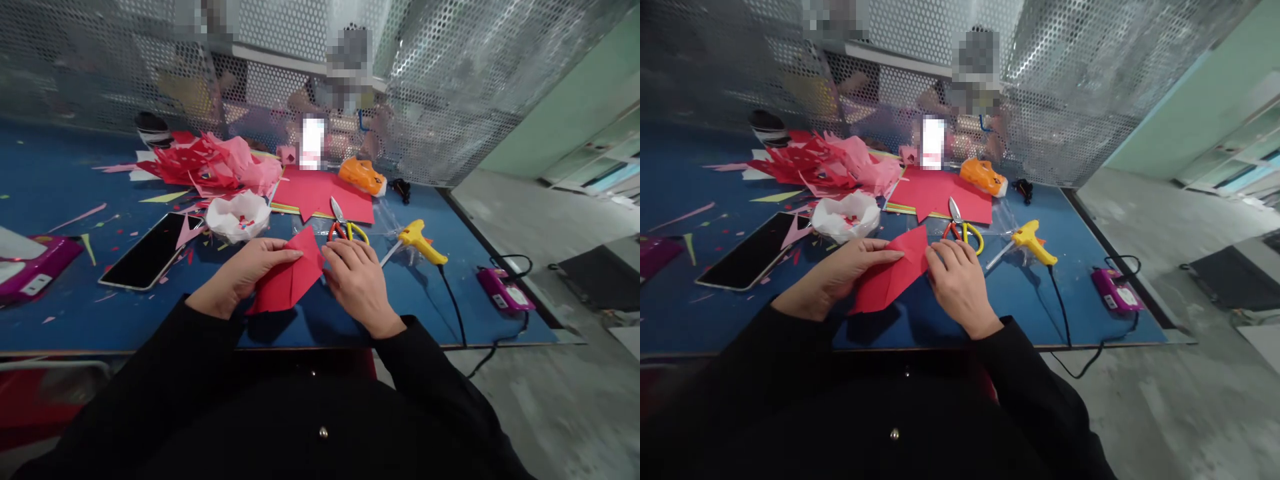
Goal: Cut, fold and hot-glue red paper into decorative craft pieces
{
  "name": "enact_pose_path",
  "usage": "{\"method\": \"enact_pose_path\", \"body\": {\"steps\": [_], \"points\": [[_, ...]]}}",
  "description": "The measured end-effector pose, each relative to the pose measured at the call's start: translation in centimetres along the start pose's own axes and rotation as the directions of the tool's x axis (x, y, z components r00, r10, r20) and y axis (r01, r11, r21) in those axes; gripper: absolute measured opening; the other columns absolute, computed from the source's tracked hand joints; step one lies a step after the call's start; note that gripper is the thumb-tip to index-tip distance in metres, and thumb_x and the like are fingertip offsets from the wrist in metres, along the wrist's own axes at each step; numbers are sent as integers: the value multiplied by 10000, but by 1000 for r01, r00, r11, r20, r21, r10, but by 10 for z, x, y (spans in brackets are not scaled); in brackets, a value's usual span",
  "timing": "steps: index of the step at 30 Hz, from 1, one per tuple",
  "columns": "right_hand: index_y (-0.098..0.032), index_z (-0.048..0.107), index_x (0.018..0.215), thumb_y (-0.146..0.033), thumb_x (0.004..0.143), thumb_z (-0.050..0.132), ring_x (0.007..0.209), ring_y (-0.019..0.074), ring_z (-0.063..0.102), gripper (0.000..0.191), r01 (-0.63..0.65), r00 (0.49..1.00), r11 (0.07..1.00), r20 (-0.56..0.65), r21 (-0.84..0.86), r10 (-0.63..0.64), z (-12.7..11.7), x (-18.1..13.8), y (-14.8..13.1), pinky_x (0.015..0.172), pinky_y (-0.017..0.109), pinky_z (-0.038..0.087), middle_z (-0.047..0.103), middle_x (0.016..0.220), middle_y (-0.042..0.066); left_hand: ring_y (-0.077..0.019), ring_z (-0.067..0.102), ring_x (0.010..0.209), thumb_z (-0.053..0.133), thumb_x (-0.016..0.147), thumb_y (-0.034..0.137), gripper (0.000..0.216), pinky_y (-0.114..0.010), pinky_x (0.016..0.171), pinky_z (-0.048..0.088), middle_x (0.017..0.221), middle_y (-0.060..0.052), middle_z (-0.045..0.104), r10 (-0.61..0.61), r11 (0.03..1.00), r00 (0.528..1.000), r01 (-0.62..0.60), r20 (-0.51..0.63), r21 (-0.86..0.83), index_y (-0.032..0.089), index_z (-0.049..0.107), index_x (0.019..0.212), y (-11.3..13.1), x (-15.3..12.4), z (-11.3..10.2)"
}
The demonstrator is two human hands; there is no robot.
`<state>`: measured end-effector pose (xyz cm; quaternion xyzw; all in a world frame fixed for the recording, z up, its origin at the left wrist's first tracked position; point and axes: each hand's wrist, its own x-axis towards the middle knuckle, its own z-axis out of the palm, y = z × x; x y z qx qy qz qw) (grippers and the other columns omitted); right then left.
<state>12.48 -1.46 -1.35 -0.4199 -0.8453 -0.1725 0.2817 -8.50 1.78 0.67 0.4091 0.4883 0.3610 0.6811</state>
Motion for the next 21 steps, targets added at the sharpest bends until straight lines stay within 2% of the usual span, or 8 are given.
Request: {"method": "enact_pose_path", "body": {"steps": [4, 8, 11, 13, 15, 18, 20, 21], "points": [[-109, 602, 1282, -235, 922, 605, 1235, 287, 600, 381, -19, 1000, 1000, 2, 15, 19, -1, -8, -9, 1083, 458, 418, 688, 1284, 159, -180, 705, 736, 928, 546, 328, 333, -286, 711, 547, 818, -53, 793, -40, 999, 999, 40, 29, -30, 187, 779, 809, -5, -7, 2], [-180, 648, 1181, -128, 955, 553, 1159, 217, 653, 251, 23, 990, 1000, -138, -16, -25, -2, -11, -9, 1070, 412, 417, 752, 1166, 83, -174, 692, 731, 917, 561, 336, 302, -281, 706, 535, 823, -44, 789, -44, 999, 996, 45, 72, -19, 200, 787, 798, -2, -8, 7], [-202, 670, 1125, -107, 964, 566, 1082, 179, 673, 214, 32, 978, 998, -204, -62, -44, -5, -14, -8, 1031, 369, 423, 773, 1109, 47, -178, 667, 726, 877, 602, 381, 261, -282, 687, 505, 802, -33, 776, 14, 989, 999, -21, 48, 144, 205, 781, 770, -3, -7, 6], [-198, 681, 1099, -125, 973, 569, 1035, 178, 673, 184, 33, 989, 997, -140, -67, -42, -6, -18, -9, 986, 357, 429, 774, 1088, 43, -180, 635, 696, 815, 661, 427, 246, -284, 648, 466, 751, -23, 750, 55, 939, 998, -63, 35, 339, 200, 766, 742, -7, -5, 4], [-190, 694, 1064, -137, 982, 562, 971, 183, 670, 164, 29, 1000, 999, -4, -42, -29, -5, -25, -11, 943, 357, 428, 776, 1032, 38, -171, 580, 634, 732, 725, 455, 270, -282, 589, 396, 659, -6, 690, 79, 820, 996, -82, 31, 566, 191, 724, 670, -11, -5, 3], [-176, 702, 1065, -145, 984, 563, 918, 192, 657, 164, -27, 985, 1000, 169, 7, 26, -1, -36, -16, 881, 357, 430, 770, 1008, 44, -165, 515, 584, 636, 787, 459, 324, -293, 550, 300, 584, 4, 602, 124, 509, 991, -100, 43, 855, 198, 651, 595, -13, -9, 4], [-165, 700, 1095, -147, 984, 567, 940, 200, 654, 174, -74, 978, 997, 199, 28, 67, 1, -41, -19, 854, 354, 432, 765, 1047, 57, -198, 554, 628, 600, 818, 481, 303, -306, 563, 305, 650, -14, 641, 173, 305, 984, -96, 44, 948, 215, 692, 705, -11, -15, 4], [-159, 698, 1109, -145, 984, 566, 959, 203, 653, 182, -92, 976, 995, 199, 35, 83, 2, -43, -20, 852, 353, 433, 762, 1066, 62, -229, 593, 685, 579, 840, 491, 301, -315, 583, 330, 732, -34, 685, 224, 233, 974, -80, 26, 969, 227, 721, 821, -8, -19, 4]]}}
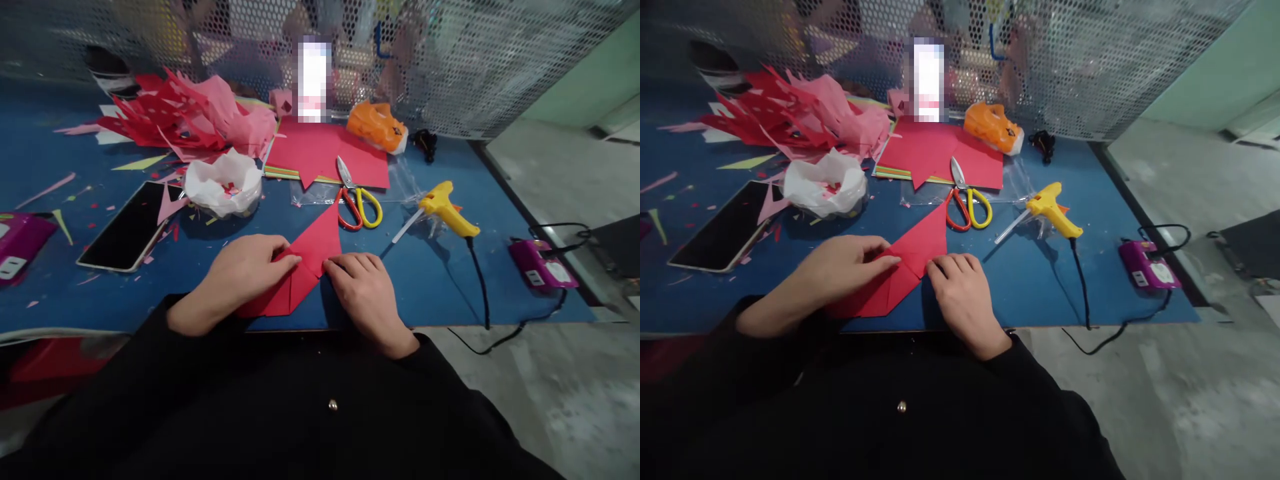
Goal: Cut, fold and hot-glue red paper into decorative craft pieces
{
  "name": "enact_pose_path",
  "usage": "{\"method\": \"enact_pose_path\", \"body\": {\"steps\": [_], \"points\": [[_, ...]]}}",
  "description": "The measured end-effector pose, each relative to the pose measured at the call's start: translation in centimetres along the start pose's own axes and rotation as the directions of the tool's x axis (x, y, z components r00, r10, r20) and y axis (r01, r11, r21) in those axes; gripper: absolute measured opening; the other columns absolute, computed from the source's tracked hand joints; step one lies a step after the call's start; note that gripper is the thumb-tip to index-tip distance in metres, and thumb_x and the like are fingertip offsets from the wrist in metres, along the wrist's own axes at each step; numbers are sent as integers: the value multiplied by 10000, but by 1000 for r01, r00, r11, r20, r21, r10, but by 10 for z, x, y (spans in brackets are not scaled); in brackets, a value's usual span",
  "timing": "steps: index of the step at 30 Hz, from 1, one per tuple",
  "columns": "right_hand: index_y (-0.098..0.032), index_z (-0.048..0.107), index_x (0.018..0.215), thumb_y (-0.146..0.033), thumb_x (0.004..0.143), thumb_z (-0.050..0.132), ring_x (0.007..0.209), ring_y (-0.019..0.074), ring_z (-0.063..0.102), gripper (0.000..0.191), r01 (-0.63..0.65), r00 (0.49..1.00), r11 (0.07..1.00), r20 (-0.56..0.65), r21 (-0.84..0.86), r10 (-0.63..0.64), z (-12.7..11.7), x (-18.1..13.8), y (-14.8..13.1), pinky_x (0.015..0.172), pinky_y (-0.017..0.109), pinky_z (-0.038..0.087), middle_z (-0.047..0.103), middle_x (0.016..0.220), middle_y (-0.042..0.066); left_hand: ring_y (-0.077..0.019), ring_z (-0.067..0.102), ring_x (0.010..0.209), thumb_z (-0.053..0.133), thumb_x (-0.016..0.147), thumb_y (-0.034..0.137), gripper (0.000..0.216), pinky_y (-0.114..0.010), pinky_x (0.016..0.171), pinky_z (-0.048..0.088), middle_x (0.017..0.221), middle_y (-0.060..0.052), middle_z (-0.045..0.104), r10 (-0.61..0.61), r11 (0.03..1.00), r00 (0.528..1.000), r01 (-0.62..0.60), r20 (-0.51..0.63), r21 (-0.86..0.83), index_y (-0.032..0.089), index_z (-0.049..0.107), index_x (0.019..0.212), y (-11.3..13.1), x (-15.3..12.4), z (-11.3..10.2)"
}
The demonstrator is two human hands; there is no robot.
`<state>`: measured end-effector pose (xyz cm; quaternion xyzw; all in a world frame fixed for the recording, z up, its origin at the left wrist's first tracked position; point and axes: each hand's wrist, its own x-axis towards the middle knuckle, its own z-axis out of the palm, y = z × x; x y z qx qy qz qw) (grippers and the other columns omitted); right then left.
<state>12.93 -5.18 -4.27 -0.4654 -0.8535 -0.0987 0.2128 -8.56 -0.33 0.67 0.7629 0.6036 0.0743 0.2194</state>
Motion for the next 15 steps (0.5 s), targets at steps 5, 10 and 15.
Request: {"method": "enact_pose_path", "body": {"steps": [5, 10, 15], "points": [[-143, 695, 1118, -130, 992, 545, 970, 204, 657, 196, -3, 1000, 1000, 4, 9, 3, -4, -1, -2, 871, 357, 443, 763, 1061, 67, -322, 644, 1031, 467, 913, 325, 294, -397, 817, 446, 1095, -111, 717, 235, 958, 960, -202, -153, 204, 209, 707, 1036, 2, -5, -8], [-146, 710, 1056, -139, 982, 569, 902, 200, 659, 159, 17, 1000, 1000, 22, -2, -17, -7, 5, -2, 890, 368, 449, 770, 1020, 58, -259, 644, 992, 496, 890, 254, 212, -375, 864, 452, 1025, -64, 722, 418, 908, 906, -418, 65, -16, 213, 696, 947, 0, 7, 4], [-124, 715, 1043, -138, 976, 572, 916, 206, 664, 158, 109, 992, 994, 58, 32, -111, -13, 10, 0, 926, 378, 455, 770, 1029, 74, -259, 630, 968, 540, 875, 256, 187, -363, 827, 445, 1025, -67, 704, 387, 922, 921, -385, 50, -37, 207, 643, 1024, -7, 9, 10]]}}
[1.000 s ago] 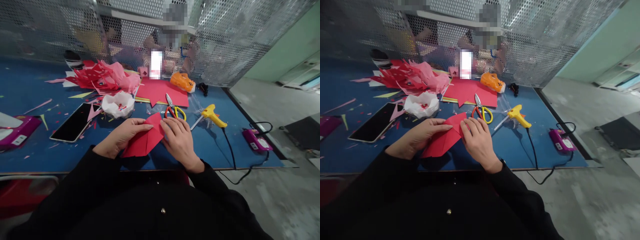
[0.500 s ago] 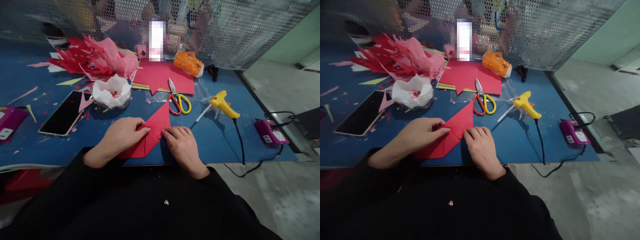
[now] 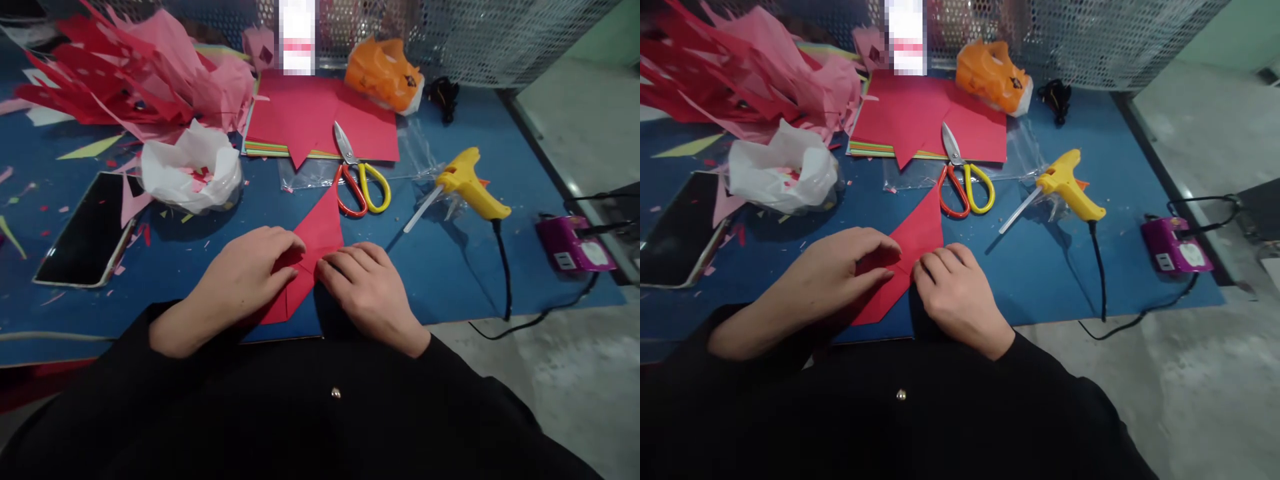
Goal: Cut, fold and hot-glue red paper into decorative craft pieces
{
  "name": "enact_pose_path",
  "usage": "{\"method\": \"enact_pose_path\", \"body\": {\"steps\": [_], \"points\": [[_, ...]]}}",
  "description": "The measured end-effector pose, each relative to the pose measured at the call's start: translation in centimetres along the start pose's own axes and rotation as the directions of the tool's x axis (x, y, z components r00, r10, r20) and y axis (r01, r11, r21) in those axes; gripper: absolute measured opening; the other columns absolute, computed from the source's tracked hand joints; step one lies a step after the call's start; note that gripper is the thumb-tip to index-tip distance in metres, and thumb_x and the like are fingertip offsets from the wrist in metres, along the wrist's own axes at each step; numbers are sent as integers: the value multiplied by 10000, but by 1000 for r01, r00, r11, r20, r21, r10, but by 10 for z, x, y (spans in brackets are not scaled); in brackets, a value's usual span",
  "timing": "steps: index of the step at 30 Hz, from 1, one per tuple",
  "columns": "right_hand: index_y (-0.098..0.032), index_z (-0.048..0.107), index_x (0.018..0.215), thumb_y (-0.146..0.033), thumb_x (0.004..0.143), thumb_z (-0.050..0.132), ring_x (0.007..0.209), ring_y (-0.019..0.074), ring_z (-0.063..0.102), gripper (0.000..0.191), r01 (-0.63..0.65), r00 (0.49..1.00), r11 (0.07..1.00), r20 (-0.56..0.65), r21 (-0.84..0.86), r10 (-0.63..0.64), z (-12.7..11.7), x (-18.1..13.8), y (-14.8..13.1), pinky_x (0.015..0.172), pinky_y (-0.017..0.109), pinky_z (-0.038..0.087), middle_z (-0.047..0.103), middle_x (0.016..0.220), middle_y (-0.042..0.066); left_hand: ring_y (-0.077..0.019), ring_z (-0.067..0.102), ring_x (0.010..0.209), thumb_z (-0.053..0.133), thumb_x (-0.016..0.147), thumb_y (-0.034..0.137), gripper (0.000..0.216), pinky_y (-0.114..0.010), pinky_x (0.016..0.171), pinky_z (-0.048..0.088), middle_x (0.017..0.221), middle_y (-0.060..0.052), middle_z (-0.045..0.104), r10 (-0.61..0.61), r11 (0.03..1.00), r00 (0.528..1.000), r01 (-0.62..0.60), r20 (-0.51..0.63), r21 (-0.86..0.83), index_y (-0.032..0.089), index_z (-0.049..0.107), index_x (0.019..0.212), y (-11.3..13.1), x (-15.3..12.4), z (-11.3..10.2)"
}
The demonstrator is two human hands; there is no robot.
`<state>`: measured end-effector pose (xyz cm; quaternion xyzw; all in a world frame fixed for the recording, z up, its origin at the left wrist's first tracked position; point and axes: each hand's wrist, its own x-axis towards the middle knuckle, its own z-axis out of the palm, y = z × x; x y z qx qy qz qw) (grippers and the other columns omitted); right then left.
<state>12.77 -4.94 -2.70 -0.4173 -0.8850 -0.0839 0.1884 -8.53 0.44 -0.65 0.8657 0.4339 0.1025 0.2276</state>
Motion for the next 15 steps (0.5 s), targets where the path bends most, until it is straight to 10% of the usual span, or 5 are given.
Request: {"method": "enact_pose_path", "body": {"steps": [15], "points": [[-138, 710, 1031, -122, 996, 492, 923, 206, 675, 222, 153, 984, 988, 95, -30, -150, -5, 11, 5, 978, 432, 488, 756, 1020, 93, -254, 631, 970, 572, 855, 229, 169, -370, 814, 455, 1042, -45, 697, -33, 994, 999, 32, -8, -109, 255, 592, 1020, -6, -4, 4]]}}
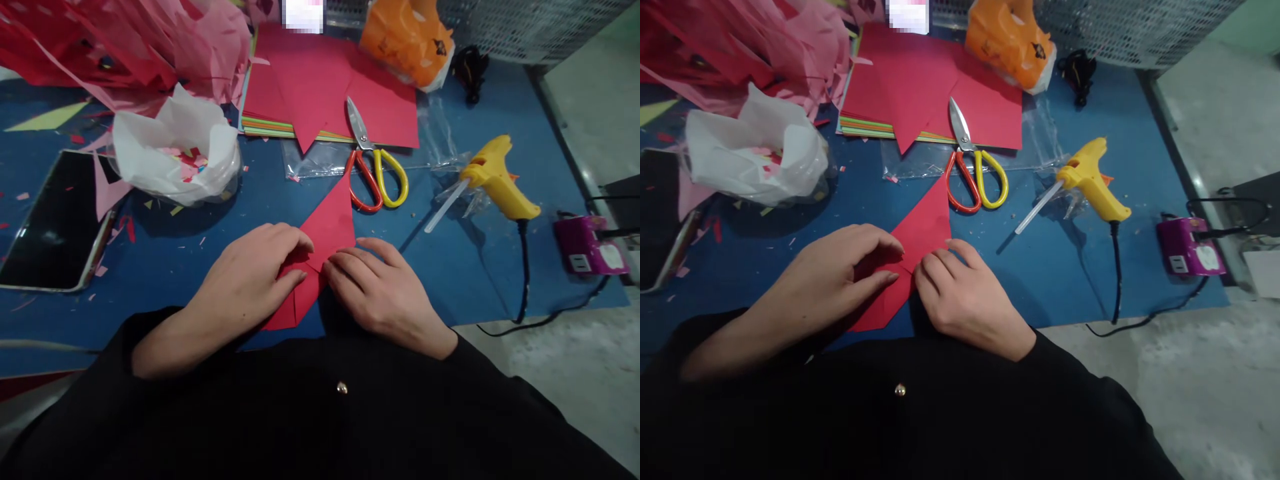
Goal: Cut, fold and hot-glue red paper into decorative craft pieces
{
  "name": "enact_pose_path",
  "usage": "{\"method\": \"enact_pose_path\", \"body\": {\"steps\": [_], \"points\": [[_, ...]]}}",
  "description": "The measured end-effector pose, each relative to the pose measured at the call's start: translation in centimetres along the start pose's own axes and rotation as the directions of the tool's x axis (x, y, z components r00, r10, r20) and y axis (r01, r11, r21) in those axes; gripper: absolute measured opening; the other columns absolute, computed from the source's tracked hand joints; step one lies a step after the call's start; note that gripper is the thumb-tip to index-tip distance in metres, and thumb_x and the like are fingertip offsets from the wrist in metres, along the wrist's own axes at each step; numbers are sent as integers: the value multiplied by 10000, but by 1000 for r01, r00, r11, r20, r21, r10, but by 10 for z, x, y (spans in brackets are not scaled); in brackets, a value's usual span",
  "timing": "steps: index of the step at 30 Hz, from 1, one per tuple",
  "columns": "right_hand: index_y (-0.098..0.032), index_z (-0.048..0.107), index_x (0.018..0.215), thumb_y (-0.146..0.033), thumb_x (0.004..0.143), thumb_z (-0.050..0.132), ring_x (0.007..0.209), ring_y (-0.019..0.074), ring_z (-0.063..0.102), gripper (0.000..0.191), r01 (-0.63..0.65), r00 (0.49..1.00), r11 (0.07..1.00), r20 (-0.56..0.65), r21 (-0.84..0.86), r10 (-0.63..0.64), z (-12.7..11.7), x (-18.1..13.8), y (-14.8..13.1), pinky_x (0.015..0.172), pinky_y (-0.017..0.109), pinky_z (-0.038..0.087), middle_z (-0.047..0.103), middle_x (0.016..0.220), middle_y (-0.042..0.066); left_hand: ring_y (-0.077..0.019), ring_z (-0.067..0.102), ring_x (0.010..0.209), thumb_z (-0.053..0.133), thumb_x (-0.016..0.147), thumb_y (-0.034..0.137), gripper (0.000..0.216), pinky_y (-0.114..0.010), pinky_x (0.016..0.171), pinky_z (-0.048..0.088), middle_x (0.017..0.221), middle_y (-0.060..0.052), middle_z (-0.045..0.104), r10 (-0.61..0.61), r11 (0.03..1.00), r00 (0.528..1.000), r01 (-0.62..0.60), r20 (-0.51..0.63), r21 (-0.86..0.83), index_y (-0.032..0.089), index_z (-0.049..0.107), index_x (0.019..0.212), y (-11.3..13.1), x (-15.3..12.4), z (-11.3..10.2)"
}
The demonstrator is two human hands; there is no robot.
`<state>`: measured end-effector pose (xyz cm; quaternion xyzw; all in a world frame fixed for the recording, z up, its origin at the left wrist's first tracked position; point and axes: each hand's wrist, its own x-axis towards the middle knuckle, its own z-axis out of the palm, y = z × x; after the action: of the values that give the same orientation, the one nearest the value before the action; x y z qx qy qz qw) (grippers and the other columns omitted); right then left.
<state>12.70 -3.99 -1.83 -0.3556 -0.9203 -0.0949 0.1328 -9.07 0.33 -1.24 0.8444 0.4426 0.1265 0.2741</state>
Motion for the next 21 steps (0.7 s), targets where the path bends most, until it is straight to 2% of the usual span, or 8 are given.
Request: {"method": "enact_pose_path", "body": {"steps": [4, 7, 10, 12, 15, 18, 21], "points": [[-148, 691, 1100, -145, 999, 504, 1000, 212, 676, 212, -69, 998, 997, -11, 25, 69, 4, -5, -3, 1015, 452, 475, 751, 1084, 99, -256, 632, 958, 597, 851, 244, 166, -371, 801, 456, 1034, -43, 697, -6, 1000, 1000, 6, -1, 5, 259, 596, 1016, 0, 0, 1], [-135, 698, 1058, -142, 1001, 502, 972, 205, 677, 205, -84, 996, 996, -23, 12, 84, 6, -2, -3, 1028, 427, 458, 759, 1052, 93, -255, 631, 939, 603, 840, 229, 171, -368, 788, 451, 1007, -42, 695, -5, 1000, 1000, 5, -14, 10, 255, 597, 1008, 2, 1, 1], [-167, 702, 1010, -146, 1007, 499, 925, 191, 663, 204, -171, 984, 984, -36, 41, 173, 8, 2, -6, 986, 396, 452, 760, 1004, 63, -252, 632, 919, 602, 824, 216, 179, -364, 784, 453, 986, -38, 695, -25, 1000, 999, 25, -20, 0, 256, 603, 998, 4, 2, 1], [-191, 705, 980, -177, 1001, 530, 882, 192, 646, 177, -285, 956, 955, -48, 80, 290, 10, 4, -10, 873, 374, 463, 749, 973, 52, -248, 634, 908, 596, 814, 207, 181, -362, 787, 460, 975, -32, 698, -50, 999, 999, 49, -23, -12, 263, 612, 985, 5, 2, 0], [-204, 716, 928, -212, 979, 580, 806, 195, 626, 145, -449, 884, 877, -61, 169, 464, 14, 5, -15, 699, 349, 427, 723, 889, 49, -247, 637, 925, 600, 818, 216, 137, -364, 806, 478, 992, -36, 700, -78, 996, 996, 76, -42, -38, 263, 625, 945, 6, 2, 0], [-194, 722, 930, -220, 971, 596, 784, 186, 632, 134, -524, 827, 800, -51, 293, 560, 18, 4, -17, 671, 330, 429, 710, 860, 53, -249, 641, 964, 633, 833, 256, 49, -367, 831, 496, 1051, -47, 693, -80, 995, 995, 76, -64, -65, 256, 645, 880, 6, 2, 1], [-176, 716, 937, -221, 969, 602, 761, 178, 633, 127, -542, 805, 761, -39, 358, 592, 19, 3, -16, 675, 323, 454, 703, 867, 58, -241, 646, 966, 650, 842, 259, 25, -364, 839, 502, 1051, -39, 691, -86, 993, 993, 79, -81, -86, 256, 672, 854, 6, 2, 1]]}}
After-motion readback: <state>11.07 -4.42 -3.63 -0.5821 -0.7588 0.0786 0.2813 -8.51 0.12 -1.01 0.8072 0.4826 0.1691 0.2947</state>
